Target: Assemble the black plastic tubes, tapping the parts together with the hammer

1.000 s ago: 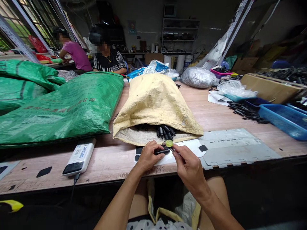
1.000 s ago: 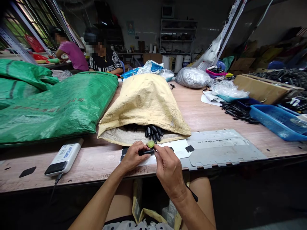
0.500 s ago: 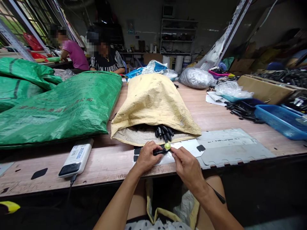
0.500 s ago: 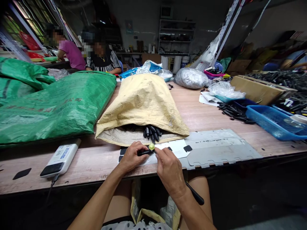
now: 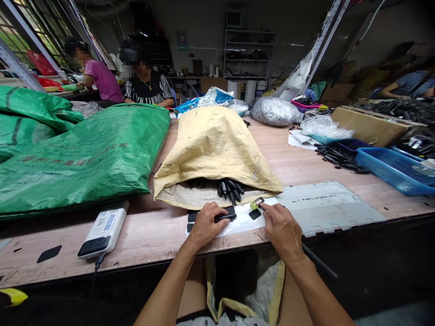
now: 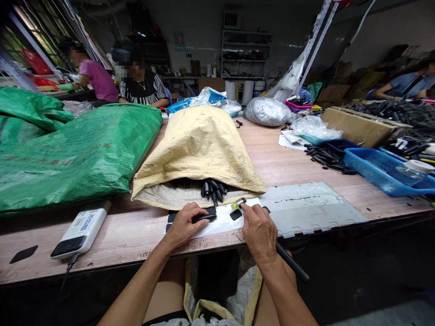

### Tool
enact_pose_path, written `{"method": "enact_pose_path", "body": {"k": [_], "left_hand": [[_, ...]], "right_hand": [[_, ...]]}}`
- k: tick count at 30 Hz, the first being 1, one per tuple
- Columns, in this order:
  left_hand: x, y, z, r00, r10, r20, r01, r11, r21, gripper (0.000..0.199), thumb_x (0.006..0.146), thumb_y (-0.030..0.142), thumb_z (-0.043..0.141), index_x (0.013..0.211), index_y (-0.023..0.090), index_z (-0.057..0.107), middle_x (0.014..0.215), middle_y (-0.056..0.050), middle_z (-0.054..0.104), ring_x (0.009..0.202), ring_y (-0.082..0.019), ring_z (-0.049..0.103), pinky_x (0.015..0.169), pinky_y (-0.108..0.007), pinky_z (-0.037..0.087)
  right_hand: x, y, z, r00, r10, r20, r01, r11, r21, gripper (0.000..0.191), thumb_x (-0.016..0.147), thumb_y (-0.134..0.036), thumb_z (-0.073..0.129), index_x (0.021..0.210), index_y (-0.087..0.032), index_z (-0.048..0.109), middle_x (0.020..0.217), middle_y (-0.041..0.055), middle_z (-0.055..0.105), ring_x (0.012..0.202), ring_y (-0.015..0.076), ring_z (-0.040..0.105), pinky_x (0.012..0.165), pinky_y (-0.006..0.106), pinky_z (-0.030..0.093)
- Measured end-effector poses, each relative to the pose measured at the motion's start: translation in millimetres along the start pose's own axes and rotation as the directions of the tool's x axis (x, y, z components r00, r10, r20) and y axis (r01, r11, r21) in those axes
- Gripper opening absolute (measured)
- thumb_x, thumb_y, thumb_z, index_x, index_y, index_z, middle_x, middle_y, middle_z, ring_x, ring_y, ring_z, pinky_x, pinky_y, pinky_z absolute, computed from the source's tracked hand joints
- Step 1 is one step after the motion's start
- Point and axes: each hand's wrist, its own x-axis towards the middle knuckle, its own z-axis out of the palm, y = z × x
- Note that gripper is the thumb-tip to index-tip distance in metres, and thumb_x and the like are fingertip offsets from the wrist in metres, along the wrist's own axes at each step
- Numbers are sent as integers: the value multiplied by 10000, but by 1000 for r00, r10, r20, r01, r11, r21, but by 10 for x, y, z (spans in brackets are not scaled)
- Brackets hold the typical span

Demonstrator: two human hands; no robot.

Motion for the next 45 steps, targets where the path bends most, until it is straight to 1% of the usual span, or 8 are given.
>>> {"method": "enact_pose_path", "body": {"k": [6, 9, 13, 18, 27, 35, 41, 45], "left_hand": [[-6, 2, -35, 999, 4, 39, -3, 999, -40, 194, 922, 323, 598, 933, 216, 759, 875, -48, 640, 919, -220, 568, 854, -350, 409], [-4, -3, -41, 998, 13, 55, -11, 999, -34, 238, 961, 348, 550, 922, 221, 747, 879, -43, 636, 924, -214, 565, 860, -347, 401], [1, -12, -38, 997, 22, 75, -21, 1000, -17, 279, 989, 364, 505, 906, 218, 728, 886, -36, 628, 923, -207, 552, 861, -345, 392], [-7, -20, -41, 994, 30, 108, -32, 999, 20, 353, 1018, 381, 441, 859, 210, 705, 867, -30, 614, 897, -195, 533, 848, -340, 386], [-2, -42, -25, 989, 66, 131, -78, 993, 93, 385, 1033, 379, 410, 783, 202, 643, 835, -19, 593, 861, -184, 518, 815, -331, 374], [7, -13, -38, 991, 36, 125, -47, 995, 85, 396, 1026, 360, 395, 716, 195, 579, 803, -18, 567, 842, -183, 505, 797, -330, 371], [0, 30, -58, 992, 17, 122, -24, 998, 58, 435, 1031, 375, 366, 655, 191, 485, 761, -13, 533, 813, -181, 492, 771, -332, 360], [-6, 46, -59, 994, 1, 112, -8, 998, 59, 426, 1027, 368, 369, 651, 195, 470, 758, -14, 545, 805, -181, 493, 766, -336, 362]], "right_hand": [[23, -5, 20, 1000, -8, -13, 8, 1000, -18, 296, 899, -141, 557, 1133, -237, 712, 976, 72, 657, 933, 239, 556, 829, 354, 437], [54, -126, -55, 997, -81, -17, 82, 994, 76, 315, 866, -173, 606, 1164, -229, 692, 1051, 79, 648, 983, 253, 537, 901, 378, 439], [72, -347, -56, 956, -242, 166, 183, 934, 306, 445, 834, -245, 680, 1274, -237, 615, 1009, 51, 665, 960, 231, 554, 889, 360, 455], [95, -518, 73, 917, -307, 255, 203, 909, 365, 188, 887, -391, 671, 973, -225, 663, 898, 39, 658, 909, 214, 552, 837, 339, 435], [128, -526, 196, 882, -404, 244, 279, 862, 423, 229, 967, -311, 561, 763, -208, 562, 829, 26, 597, 856, 185, 508, 807, 320, 389], [105, -542, 237, 903, -354, 242, 220, 866, 449, 257, 947, -348, 596, 737, -208, 547, 766, 16, 581, 813, 185, 488, 786, 322, 383], [95, -435, 47, 925, -328, 193, 214, 867, 450, 180, 855, -351, 700, 960, -213, 652, 901, 31, 645, 883, 203, 529, 827, 338, 403], [107, -153, 14, 993, -112, 39, 96, 954, 284, 104, 909, -271, 602, 969, -214, 664, 919, 45, 657, 903, 210, 550, 837, 342, 400]]}}
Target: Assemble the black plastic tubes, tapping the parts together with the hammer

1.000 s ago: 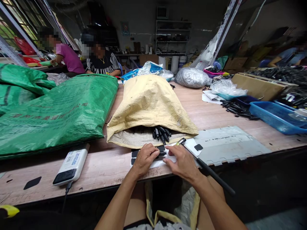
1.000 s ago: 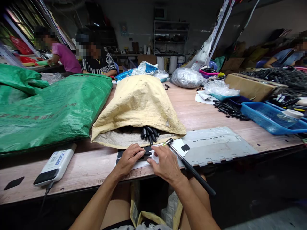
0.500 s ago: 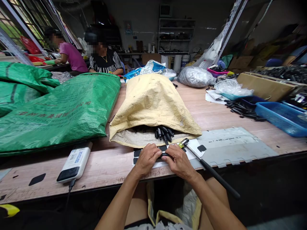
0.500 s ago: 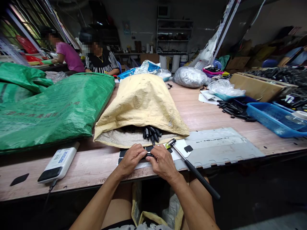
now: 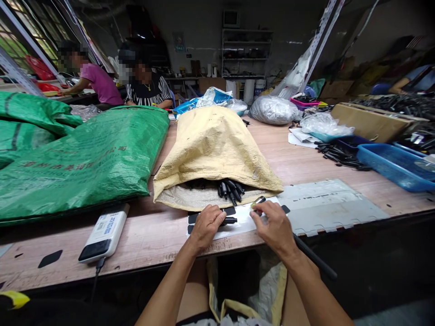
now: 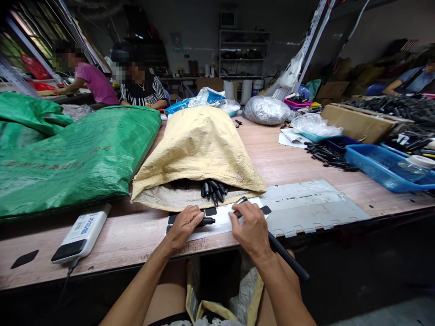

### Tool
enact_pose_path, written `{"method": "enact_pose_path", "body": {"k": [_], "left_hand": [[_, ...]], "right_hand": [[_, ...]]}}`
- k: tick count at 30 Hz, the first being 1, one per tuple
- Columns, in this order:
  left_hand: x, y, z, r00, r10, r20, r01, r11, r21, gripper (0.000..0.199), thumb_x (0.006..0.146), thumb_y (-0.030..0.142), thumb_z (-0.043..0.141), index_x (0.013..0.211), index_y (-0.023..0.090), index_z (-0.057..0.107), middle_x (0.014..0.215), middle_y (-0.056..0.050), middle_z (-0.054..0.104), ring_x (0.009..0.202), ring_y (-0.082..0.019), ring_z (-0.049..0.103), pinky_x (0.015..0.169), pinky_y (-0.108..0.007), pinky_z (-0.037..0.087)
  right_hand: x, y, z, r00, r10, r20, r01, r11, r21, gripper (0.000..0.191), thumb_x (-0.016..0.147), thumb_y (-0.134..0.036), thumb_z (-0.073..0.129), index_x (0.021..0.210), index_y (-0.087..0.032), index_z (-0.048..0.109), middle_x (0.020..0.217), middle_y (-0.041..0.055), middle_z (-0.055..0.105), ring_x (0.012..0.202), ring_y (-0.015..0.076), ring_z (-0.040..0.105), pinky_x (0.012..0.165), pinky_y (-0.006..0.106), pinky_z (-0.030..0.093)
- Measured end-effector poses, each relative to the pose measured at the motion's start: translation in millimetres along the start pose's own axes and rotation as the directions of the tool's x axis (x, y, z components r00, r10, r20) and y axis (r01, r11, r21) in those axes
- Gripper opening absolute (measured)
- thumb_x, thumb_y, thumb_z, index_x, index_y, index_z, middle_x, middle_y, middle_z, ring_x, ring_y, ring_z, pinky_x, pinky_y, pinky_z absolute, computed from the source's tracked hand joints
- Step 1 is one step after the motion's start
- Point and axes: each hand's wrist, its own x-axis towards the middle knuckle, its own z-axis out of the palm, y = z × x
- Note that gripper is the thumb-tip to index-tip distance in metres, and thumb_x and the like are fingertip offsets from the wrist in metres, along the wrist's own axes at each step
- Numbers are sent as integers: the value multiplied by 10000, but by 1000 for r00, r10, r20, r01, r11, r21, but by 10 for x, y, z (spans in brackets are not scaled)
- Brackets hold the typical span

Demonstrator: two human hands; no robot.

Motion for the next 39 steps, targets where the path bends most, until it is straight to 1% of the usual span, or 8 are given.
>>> {"method": "enact_pose_path", "body": {"k": [8, 14, 18, 23, 26, 34, 37, 39], "left_hand": [[-1, 31, -13, 1000, 9, -17, -8, 998, 68, 425, 1022, 366, 371, 655, 200, 508, 774, -29, 583, 818, -195, 521, 773, -334, 386], [-389, 587, 111, 990, -14, 141, 20, 999, -45, 218, 1001, 390, 469, 1035, 263, 644, 981, -18, 709, 891, -195, 633, 784, -300, 434], [-752, 608, 585, 919, -119, 376, 127, 992, 5, 175, 918, 406, 588, 1027, 309, 685, 946, -11, 748, 899, -234, 680, 771, -317, 458], [-1005, 29, 1264, 765, -503, 402, 450, 864, 225, 317, 900, 331, 553, 1187, 289, 681, 1113, -81, 748, 1076, -300, 685, 897, -404, 499], [-1059, -125, 1375, 690, -578, 436, 500, 816, 291, 398, 884, 264, 560, 1271, 280, 652, 1243, -108, 711, 1158, -304, 661, 963, -426, 491], [-468, 595, 456, 873, -153, 464, 284, 931, -228, 267, 912, 338, 506, 896, 216, 744, 761, -5, 746, 653, -156, 648, 612, -245, 465], [78, 530, 46, 966, -259, 18, 257, 947, -194, 265, 903, 334, 513, 805, 184, 708, 694, -8, 702, 640, -152, 614, 609, -246, 432], [409, 349, -121, 908, -327, -261, 330, 943, -32, 218, 890, 308, 529, 863, 188, 709, 739, -21, 712, 688, -167, 632, 654, -263, 439]], "right_hand": [[-95, 156, 61, 994, 90, -63, -109, 874, -473, 155, 958, -308, 536, 999, -198, 636, 916, 78, 606, 845, 221, 523, 700, 329, 324], [-98, 84, 78, 997, 69, -39, -79, 838, -540, 160, 982, -296, 486, 1005, -202, 613, 920, 80, 585, 836, 224, 500, 693, 340, 301], [-99, 94, 72, 997, 68, -44, -81, 839, -538, 157, 981, -296, 485, 992, -201, 610, 914, 84, 583, 840, 230, 494, 703, 347, 305], [-111, 90, 78, 997, 51, -58, -74, 845, -529, 147, 974, -292, 495, 995, -202, 609, 918, 82, 583, 837, 226, 487, 706, 346, 308], [-116, 90, 82, 997, 45, -67, -74, 846, -527, 141, 972, -287, 498, 992, -204, 609, 915, 82, 584, 839, 227, 485, 712, 346, 312], [-123, 81, 77, 996, 77, -47, -90, 850, -519, 145, 976, -294, 497, 997, -202, 607, 921, 80, 580, 839, 228, 492, 704, 351, 301], [-125, 84, 81, 996, 75, -49, -89, 852, -516, 147, 980, -290, 489, 1006, -203, 605, 919, 79, 581, 843, 230, 490, 707, 353, 298], [-122, 89, 85, 996, 72, -51, -88, 852, -516, 141, 979, -287, 491, 1000, -205, 603, 922, 79, 582, 848, 232, 487, 712, 355, 298]]}}
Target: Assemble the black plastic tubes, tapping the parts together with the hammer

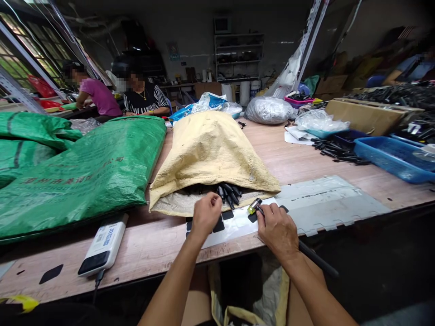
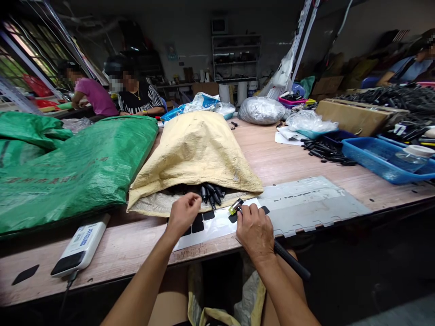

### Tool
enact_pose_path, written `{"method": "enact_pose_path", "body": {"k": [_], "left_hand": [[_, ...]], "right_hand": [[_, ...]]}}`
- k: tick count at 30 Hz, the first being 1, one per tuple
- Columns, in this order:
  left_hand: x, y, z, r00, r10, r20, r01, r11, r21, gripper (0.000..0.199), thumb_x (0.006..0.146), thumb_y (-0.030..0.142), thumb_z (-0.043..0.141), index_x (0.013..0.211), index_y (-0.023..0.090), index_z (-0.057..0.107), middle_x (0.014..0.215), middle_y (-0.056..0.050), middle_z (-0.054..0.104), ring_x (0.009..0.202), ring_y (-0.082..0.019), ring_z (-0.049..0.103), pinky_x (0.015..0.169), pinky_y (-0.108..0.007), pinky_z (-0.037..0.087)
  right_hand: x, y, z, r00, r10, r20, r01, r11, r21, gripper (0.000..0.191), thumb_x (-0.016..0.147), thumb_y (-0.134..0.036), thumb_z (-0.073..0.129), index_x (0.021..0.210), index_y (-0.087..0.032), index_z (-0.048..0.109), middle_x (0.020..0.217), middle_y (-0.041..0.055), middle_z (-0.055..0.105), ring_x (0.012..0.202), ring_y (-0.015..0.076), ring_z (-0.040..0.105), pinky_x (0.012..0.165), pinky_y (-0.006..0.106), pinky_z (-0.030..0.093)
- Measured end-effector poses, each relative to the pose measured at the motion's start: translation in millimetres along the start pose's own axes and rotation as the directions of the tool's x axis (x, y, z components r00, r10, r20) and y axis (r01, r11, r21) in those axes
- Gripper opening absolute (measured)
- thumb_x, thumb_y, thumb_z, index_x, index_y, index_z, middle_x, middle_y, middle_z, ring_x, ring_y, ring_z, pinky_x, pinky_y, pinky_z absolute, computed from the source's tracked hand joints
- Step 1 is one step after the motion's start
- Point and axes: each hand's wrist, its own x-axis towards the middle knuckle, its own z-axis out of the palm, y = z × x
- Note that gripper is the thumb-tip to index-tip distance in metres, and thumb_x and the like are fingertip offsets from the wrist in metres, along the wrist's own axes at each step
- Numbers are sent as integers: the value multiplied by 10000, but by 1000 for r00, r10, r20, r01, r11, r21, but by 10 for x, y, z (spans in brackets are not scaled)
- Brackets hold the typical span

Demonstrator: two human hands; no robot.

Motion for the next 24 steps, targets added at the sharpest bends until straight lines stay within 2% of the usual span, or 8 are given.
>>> {"method": "enact_pose_path", "body": {"k": [2, 5, 9, 13, 16, 18, 21, 24], "left_hand": [[302, -90, 4, 995, -52, -79, 64, 986, 157, 182, 866, 297, 558, 887, 191, 705, 800, -45, 731, 769, -192, 659, 704, -279, 446], [512, -164, 62, 992, -115, -44, 122, 957, 263, 178, 811, 354, 615, 816, 198, 701, 839, -94, 742, 830, -253, 670, 695, -314, 431], [484, -149, 59, 983, -182, -14, 175, 921, 347, 174, 751, 386, 648, 776, 221, 695, 889, -111, 749, 856, -294, 669, 666, -327, 401], [277, -184, -89, 980, -200, -17, 183, 855, 486, 116, 744, 332, 635, 804, 237, 665, 912, -75, 738, 870, -284, 665, 647, -318, 376], [45, -236, -196, 993, -100, -61, 117, 887, 448, 95, 771, 298, 626, 840, 239, 655, 910, -40, 717, 850, -245, 650, 654, -309, 380], [-100, -260, -205, 999, 40, -16, -32, 937, 348, 107, 781, 262, 633, 881, 239, 659, 915, -16, 699, 846, -206, 635, 688, -294, 405], [-233, -301, -108, 958, 252, 135, -273, 946, 176, 125, 776, 206, 650, 897, 228, 671, 902, -10, 670, 871, -188, 611, 751, -284, 435], [-257, -378, 27, 925, 340, 169, -358, 930, 88, 157, 774, 178, 663, 923, 216, 697, 873, -22, 643, 887, -202, 586, 793, -304, 443]], "right_hand": [[7, 0, 2, 1000, -1, 4, 1, 1000, -2, 133, 975, -287, 496, 981, -205, 600, 920, 79, 582, 849, 232, 485, 715, 356, 299], [19, -3, -8, 1000, -2, 18, 2, 1000, -8, 138, 978, -290, 491, 964, -203, 597, 918, 79, 582, 850, 230, 485, 721, 355, 299], [24, -6, -30, 1000, 9, 29, -9, 1000, -10, 151, 982, -303, 491, 971, -201, 602, 925, 73, 583, 854, 224, 487, 730, 347, 298], [19, -12, -31, 999, 32, 36, -32, 999, -2, 146, 973, -316, 517, 970, -205, 612, 926, 63, 583, 850, 218, 488, 730, 341, 297], [21, -19, -22, 998, 42, 35, -43, 999, 22, 143, 965, -310, 528, 1007, -206, 617, 937, 61, 588, 856, 216, 496, 732, 336, 304], [27, -19, -15, 998, 47, 34, -48, 998, 39, 152, 958, -302, 536, 1036, -201, 619, 945, 64, 593, 857, 215, 505, 733, 333, 313], [29, 6, -11, 998, 53, 39, -56, 995, 79, 156, 939, -282, 552, 1047, -193, 623, 949, 67, 601, 858, 212, 523, 739, 327, 335], [9, 74, -20, 996, 77, 46, -83, 983, 163, 170, 899, -254, 594, 1056, -199, 627, 943, 54, 609, 873, 205, 549, 761, 314, 364]]}}
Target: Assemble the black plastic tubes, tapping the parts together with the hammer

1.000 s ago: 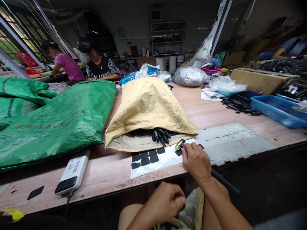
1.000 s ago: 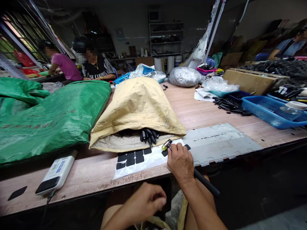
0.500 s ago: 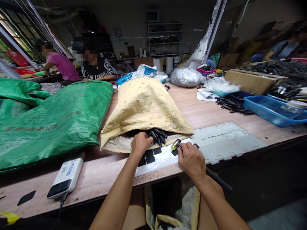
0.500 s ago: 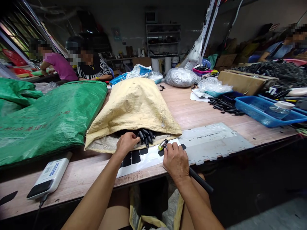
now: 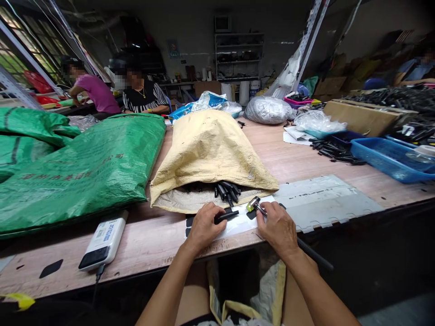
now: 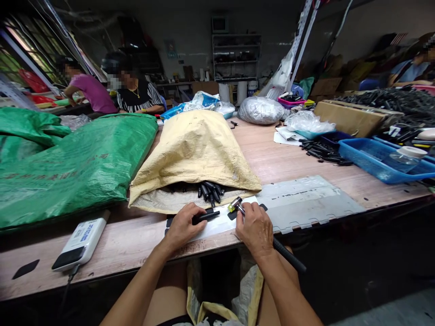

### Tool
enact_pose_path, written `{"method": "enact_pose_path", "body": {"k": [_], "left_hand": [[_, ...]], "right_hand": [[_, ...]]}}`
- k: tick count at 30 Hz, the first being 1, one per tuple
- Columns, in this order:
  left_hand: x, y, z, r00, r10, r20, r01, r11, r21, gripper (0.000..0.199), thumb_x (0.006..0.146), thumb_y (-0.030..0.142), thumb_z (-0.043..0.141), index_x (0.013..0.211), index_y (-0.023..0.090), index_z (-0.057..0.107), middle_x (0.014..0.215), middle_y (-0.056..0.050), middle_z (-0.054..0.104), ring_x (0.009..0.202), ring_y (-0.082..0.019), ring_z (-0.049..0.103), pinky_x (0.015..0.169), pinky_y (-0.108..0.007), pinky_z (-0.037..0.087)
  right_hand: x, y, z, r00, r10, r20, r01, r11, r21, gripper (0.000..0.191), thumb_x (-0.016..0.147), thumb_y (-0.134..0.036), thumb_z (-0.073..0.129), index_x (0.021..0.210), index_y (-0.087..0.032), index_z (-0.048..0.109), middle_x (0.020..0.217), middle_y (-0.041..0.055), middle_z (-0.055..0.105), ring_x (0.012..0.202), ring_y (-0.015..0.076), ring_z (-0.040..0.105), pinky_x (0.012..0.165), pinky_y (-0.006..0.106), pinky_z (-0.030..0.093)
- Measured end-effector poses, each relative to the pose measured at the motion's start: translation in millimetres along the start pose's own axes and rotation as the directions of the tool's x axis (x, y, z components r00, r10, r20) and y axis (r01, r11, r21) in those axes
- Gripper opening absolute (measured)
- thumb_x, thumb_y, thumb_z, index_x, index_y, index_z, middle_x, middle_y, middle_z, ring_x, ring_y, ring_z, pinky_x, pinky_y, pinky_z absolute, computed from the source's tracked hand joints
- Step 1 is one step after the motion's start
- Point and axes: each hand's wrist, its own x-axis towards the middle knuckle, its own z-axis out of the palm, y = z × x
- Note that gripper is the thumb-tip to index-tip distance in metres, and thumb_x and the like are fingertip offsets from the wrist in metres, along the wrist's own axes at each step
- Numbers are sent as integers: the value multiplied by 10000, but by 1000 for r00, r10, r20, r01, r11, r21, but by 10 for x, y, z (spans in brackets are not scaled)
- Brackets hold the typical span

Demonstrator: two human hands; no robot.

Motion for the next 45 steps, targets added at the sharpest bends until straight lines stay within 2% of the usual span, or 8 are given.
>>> {"method": "enact_pose_path", "body": {"k": [8, 12, 17, 22, 28, 32, 38, 45], "left_hand": [[-4, -111, 72, 999, -3, -42, -2, 995, -100, 121, 777, 201, 734, 898, 203, 723, 853, -20, 642, 858, -199, 569, 800, -321, 425], [5, -104, 61, 999, -16, -35, 11, 991, -131, 161, 749, 177, 763, 904, 202, 724, 873, -18, 666, 886, -203, 579, 812, -317, 423], [10, -113, 83, 999, -22, -44, 15, 990, -139, 151, 750, 208, 786, 897, 220, 755, 834, -14, 658, 877, -204, 578, 804, -317, 422], [0, -126, 101, 998, -26, -58, 18, 991, -136, 129, 751, 203, 786, 878, 219, 770, 785, -12, 637, 830, -197, 571, 773, -309, 421], [8, -122, 90, 998, -32, -55, 24, 990, -135, 56, 766, 203, 767, 820, 211, 755, 776, -12, 629, 831, -196, 568, 761, -302, 416], [6, -115, 88, 998, -19, -52, 13, 993, -117, 22, 769, 209, 757, 756, 220, 743, 739, -3, 597, 818, -192, 558, 744, -295, 408], [7, -114, 98, 998, -41, -55, 34, 992, -124, 114, 756, 201, 768, 867, 224, 780, 762, -10, 638, 820, -194, 572, 772, -310, 427], [12, -91, 93, 997, -54, -58, 47, 992, -114, 110, 739, 185, 768, 846, 212, 762, 759, -6, 632, 814, -188, 570, 766, -305, 425]], "right_hand": [[-59, 98, -91, 998, 10, 57, -8, 1000, -19, 75, 942, -221, 549, 944, -197, 619, 906, 60, 613, 847, 208, 565, 699, 313, 381], [-35, -34, -154, 1000, -9, -19, 14, 964, 265, 179, 1001, -256, 445, 1042, -194, 608, 974, 71, 629, 867, 197, 601, 746, 312, 446], [-63, -294, -164, 984, -177, -12, 154, 822, 548, 292, 1005, -240, 427, 1234, -212, 606, 1043, 75, 658, 974, 197, 630, 883, 325, 498], [-137, -453, -112, 964, -260, 45, 198, 826, 528, 367, 1008, -219, 408, 1324, -241, 594, 997, 66, 648, 903, 190, 649, 850, 317, 525], [-174, -546, -178, 959, -283, -1, 244, 826, 509, 419, 999, -176, 410, 1381, -248, 567, 963, 65, 624, 875, 184, 641, 821, 298, 524], [-196, -580, -207, 945, -316, 85, 246, 857, 452, 454, 980, -135, 401, 1378, -272, 571, 928, 50, 612, 813, 167, 635, 771, 273, 514], [-168, -490, -240, 973, -232, 0, 208, 872, 442, 422, 999, -193, 391, 1369, -249, 586, 939, 69, 634, 856, 183, 640, 804, 289, 519], [-209, -436, -223, 976, -208, 66, 161, 889, 428, 401, 1010, -216, 387, 1340, -269, 609, 945, 54, 639, 865, 174, 647, 789, 268, 500]]}}
